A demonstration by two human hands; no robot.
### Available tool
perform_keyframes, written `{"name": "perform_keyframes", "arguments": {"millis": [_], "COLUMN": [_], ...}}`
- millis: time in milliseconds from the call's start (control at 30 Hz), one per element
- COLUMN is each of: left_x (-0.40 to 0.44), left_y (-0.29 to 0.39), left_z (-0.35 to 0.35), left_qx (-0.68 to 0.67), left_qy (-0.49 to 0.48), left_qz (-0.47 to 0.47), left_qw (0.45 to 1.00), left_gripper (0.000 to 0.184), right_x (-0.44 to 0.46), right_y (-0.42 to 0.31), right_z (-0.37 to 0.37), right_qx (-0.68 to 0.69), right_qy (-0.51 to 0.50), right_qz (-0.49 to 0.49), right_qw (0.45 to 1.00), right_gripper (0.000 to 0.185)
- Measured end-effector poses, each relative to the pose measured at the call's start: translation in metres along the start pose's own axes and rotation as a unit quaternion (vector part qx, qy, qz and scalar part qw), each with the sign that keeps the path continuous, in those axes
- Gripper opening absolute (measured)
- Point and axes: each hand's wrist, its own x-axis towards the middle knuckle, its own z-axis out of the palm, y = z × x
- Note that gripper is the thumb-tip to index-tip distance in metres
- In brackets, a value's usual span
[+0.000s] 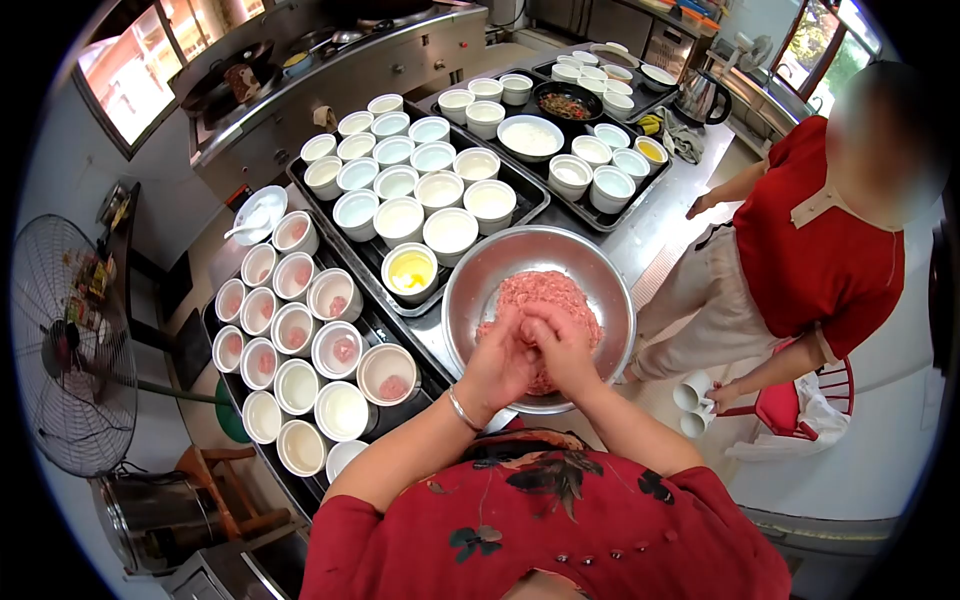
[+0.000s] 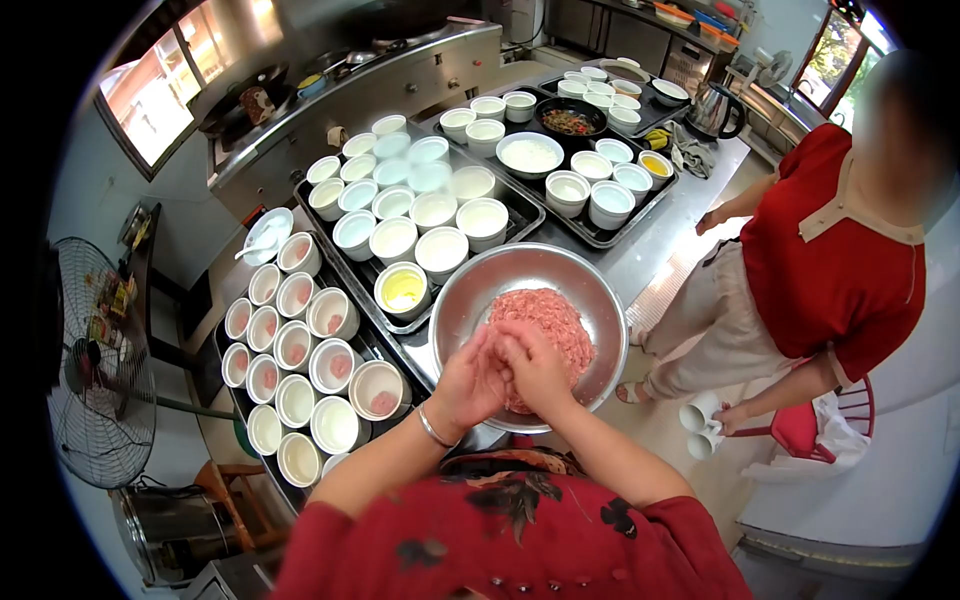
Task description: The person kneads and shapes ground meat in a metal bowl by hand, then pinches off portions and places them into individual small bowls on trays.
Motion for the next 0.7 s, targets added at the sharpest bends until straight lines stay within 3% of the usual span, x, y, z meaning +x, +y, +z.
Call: {"name": "perform_keyframes", "arguments": {"millis": [33,67,100,167,200,233,267,300,400,433,467,500,533,567,600,667,700], "left_x": [0.0,0.002,0.003,0.004,0.002,-0.003,-0.005,-0.001,0.008,0.005,-0.002,-0.007,-0.007,-0.007,-0.007,-0.018,-0.025], "left_y": [0.001,0.001,0.0,0.001,0.004,0.005,0.004,-0.003,-0.013,-0.01,-0.004,-0.004,-0.01,-0.012,-0.01,0.0,0.003], "left_z": [-0.004,-0.008,-0.01,-0.004,0.004,0.013,0.017,0.011,-0.007,-0.012,-0.017,-0.019,-0.016,-0.016,-0.022,-0.024,-0.03], "left_qx": [-0.212,-0.211,-0.211,-0.141,-0.142,-0.022,0.1,0.099,0.303,0.177,0.044,0.041,-0.09,-0.221,-0.254,-0.281,-0.286], "left_qy": [-0.034,-0.1,-0.1,0.02,0.02,-0.011,-0.042,-0.041,0.077,0.062,0.048,0.064,0.068,0.067,0.06,0.049,0.055], "left_qz": [-0.088,-0.067,-0.065,-0.021,-0.018,0.023,0.062,0.061,0.185,0.077,-0.027,-0.013,-0.033,-0.046,-0.057,-0.066,-0.049], "left_qw": [0.973,0.97,0.97,0.99,0.989,0.999,0.992,0.992,0.932,0.979,0.998,0.997,0.993,0.972,0.964,0.956,0.956], "left_gripper": [0.044,0.045,0.045,0.046,0.046,0.048,0.05,0.05,0.053,0.053,0.052,0.052,0.052,0.052,0.053,0.054,0.054], "right_x": [-0.001,-0.002,-0.002,-0.001,-0.001,-0.002,-0.003,-0.004,-0.002,-0.001,-0.006,-0.009,-0.013,-0.013,-0.011,-0.006,-0.003], "right_y": [-0.001,-0.001,-0.002,-0.004,-0.005,-0.004,-0.002,-0.001,0.0,0.002,-0.004,-0.006,-0.006,-0.004,0.001,0.007,0.008], "right_z": [0.001,0.001,0.002,0.001,0.001,0.0,-0.001,-0.003,-0.006,-0.003,0.009,0.016,0.02,0.022,0.023,0.023,0.024], "right_qx": [0.017,0.035,0.052,0.085,0.101,0.101,0.125,0.148,0.21,0.229,0.128,0.128,-0.155,-0.41,-0.401,-0.521,-0.515], "right_qy": [0.013,0.025,0.038,0.062,0.074,0.073,0.06,0.048,0.002,-0.019,-0.027,-0.046,-0.055,-0.063,-0.093,-0.164,-0.182], "right_qz": [-0.018,-0.036,-0.055,-0.092,-0.111,-0.109,-0.062,-0.014,0.128,0.18,0.124,0.136,-0.037,-0.22,-0.222,-0.328,-0.332], "right_qw": [1.0,0.998,0.996,0.99,0.986,0.986,0.988,0.988,0.969,0.956,0.984,0.981,0.986,0.883,0.884,0.771,0.769], "right_gripper": [0.033,0.033,0.033,0.034,0.034,0.034,0.032,0.03,0.024,0.022,0.02,0.02,0.019,0.018,0.018,0.017,0.017]}}
